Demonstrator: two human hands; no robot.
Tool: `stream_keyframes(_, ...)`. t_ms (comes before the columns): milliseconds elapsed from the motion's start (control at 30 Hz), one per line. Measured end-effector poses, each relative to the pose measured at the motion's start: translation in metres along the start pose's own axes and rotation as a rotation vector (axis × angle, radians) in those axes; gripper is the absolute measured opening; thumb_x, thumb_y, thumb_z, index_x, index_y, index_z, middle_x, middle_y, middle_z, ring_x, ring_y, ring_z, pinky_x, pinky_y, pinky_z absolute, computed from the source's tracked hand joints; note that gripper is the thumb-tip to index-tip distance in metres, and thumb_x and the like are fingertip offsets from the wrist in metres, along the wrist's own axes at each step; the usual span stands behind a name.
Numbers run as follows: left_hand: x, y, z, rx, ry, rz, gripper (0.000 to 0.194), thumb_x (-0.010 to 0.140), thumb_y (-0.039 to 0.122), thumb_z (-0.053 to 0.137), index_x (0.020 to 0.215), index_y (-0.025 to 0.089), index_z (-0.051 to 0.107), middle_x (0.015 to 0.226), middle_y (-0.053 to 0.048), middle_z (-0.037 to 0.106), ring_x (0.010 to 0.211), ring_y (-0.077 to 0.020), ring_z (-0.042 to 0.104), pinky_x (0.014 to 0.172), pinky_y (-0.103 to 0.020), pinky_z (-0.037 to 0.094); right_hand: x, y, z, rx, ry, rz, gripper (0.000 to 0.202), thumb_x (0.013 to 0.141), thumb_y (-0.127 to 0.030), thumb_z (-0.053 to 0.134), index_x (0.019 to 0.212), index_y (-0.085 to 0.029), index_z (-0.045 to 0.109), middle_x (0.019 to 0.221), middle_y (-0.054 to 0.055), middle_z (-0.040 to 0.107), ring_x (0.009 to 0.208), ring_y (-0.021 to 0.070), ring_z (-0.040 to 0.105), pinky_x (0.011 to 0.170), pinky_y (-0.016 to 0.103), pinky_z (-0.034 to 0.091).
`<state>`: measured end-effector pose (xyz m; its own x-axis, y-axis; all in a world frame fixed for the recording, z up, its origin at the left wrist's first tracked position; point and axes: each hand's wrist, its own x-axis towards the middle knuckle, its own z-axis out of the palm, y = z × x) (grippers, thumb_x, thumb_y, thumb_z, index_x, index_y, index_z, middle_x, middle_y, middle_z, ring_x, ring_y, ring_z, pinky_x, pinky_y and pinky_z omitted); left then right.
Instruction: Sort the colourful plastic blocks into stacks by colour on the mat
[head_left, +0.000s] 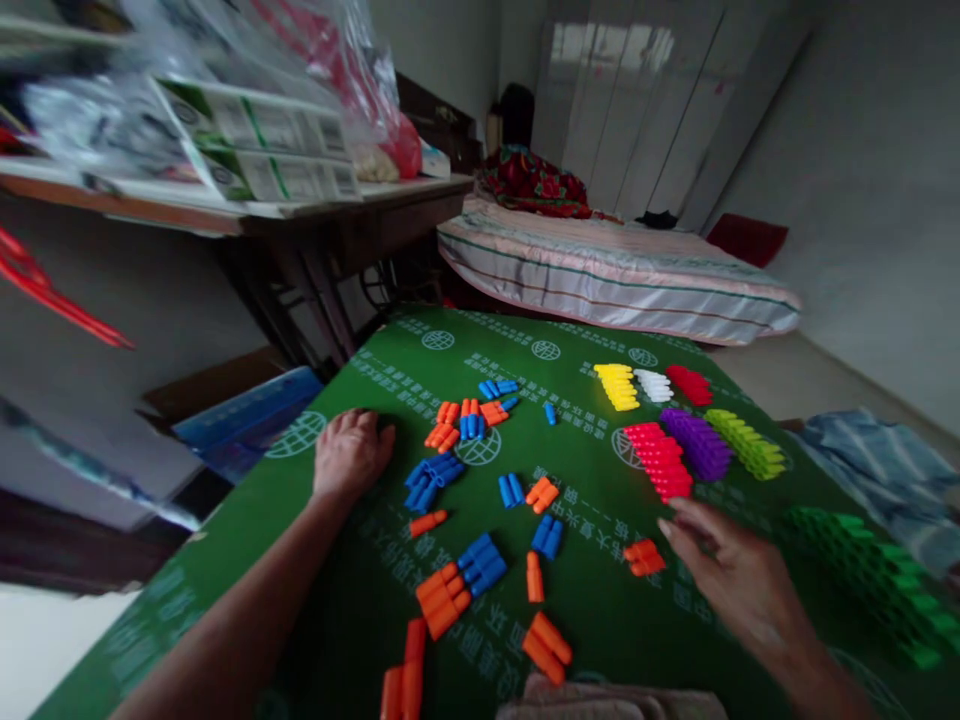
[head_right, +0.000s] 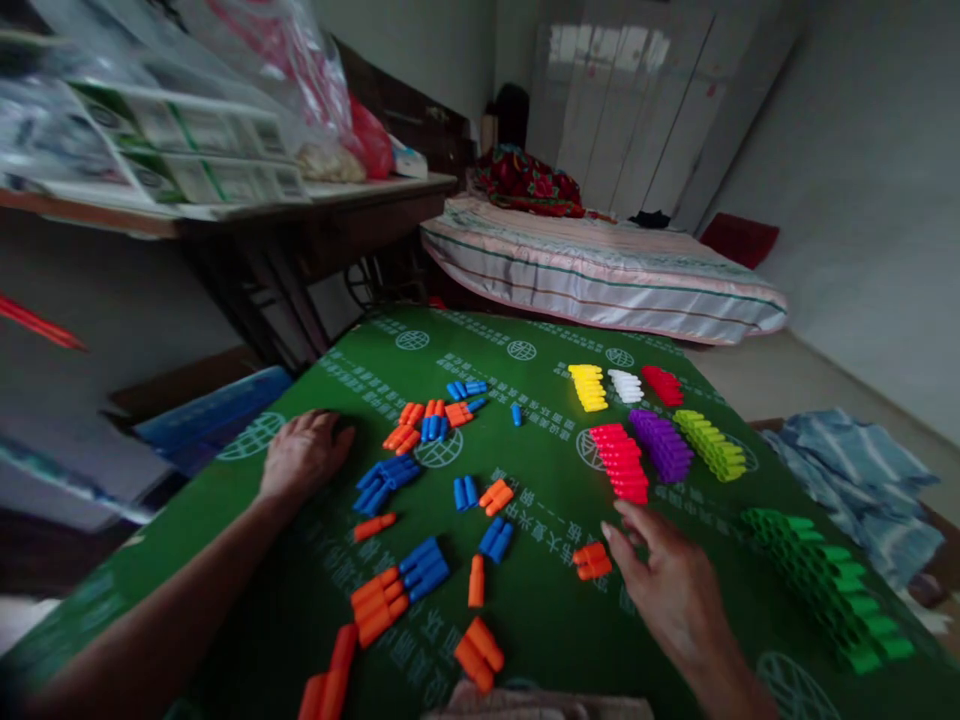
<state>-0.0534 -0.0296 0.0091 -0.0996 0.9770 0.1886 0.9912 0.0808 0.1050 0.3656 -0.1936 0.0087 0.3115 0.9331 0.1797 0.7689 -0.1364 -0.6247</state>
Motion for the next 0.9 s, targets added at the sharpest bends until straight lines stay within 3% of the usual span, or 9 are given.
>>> stream_keyframes(233, -0.001, -0.006, 0.003, -0.026, 0.006, -0.024, 0.048, 0.084, 0.043, 0.038, 0.116, 0.016, 0.060, 0.130, -0.017, 0.056, 0.126, -0.0301, 0.046, 0.104, -0.042, 0.037, -0.060, 0.049, 0.019, -0.093, 0.024, -0.111, 0.038, 0.078, -0.056, 0.053, 0.096, -0.028, 0.071, 0.101, 0.008, 0.074, 0.085, 0.0255, 0.071, 0.071, 0.035, 0.059)
stream_keyframes(400, 0.004, -0.005, 0.004, -0.109, -0.031, 0.037, 0.051, 0.085, 0.046, 0.039, 0.118, 0.013, 0.059, 0.129, -0.017, 0.058, 0.122, -0.0276, 0.051, 0.103, -0.039, 0.041, -0.079, 0.072, 0.035, -0.197, 0.193, -0.274, 0.040, 0.083, -0.053, 0.052, 0.104, -0.025, 0.070, 0.106, 0.011, 0.071, 0.093, 0.0269, 0.069, 0.077, 0.038, 0.058)
stream_keyframes(600, 0.009, 0.038, 0.010, -0.190, -0.088, 0.172, 0.063, 0.087, 0.054, 0.036, 0.133, 0.012, 0.047, 0.144, -0.014, 0.046, 0.136, -0.0231, 0.038, 0.112, -0.035, 0.033, -0.074, 0.065, 0.050, -0.303, 0.347, -0.598, 0.047, 0.090, -0.054, 0.046, 0.113, -0.016, 0.061, 0.099, 0.012, 0.073, 0.085, 0.0261, 0.069, 0.076, 0.039, 0.055)
stream_keyframes(733, 0.008, 0.069, 0.015, -0.210, -0.152, 0.228, 0.065, 0.086, 0.055, 0.041, 0.136, 0.014, 0.044, 0.148, -0.016, 0.040, 0.140, -0.0259, 0.033, 0.113, -0.040, 0.031, -0.070, 0.063, 0.052, -0.338, 0.389, -0.627, 0.047, 0.092, -0.052, 0.043, 0.116, -0.015, 0.058, 0.098, 0.012, 0.072, 0.086, 0.0247, 0.069, 0.074, 0.036, 0.054)
stream_keyframes(900, -0.012, 0.087, 0.017, -0.183, -0.228, 0.239, 0.062, 0.084, 0.049, 0.047, 0.138, 0.019, 0.041, 0.154, -0.016, 0.029, 0.142, -0.0314, 0.026, 0.114, -0.051, 0.027, -0.069, 0.079, 0.060, -0.361, 0.374, -0.640, 0.047, 0.091, -0.054, 0.044, 0.116, -0.018, 0.061, 0.100, 0.011, 0.073, 0.086, 0.0254, 0.068, 0.073, 0.037, 0.053)
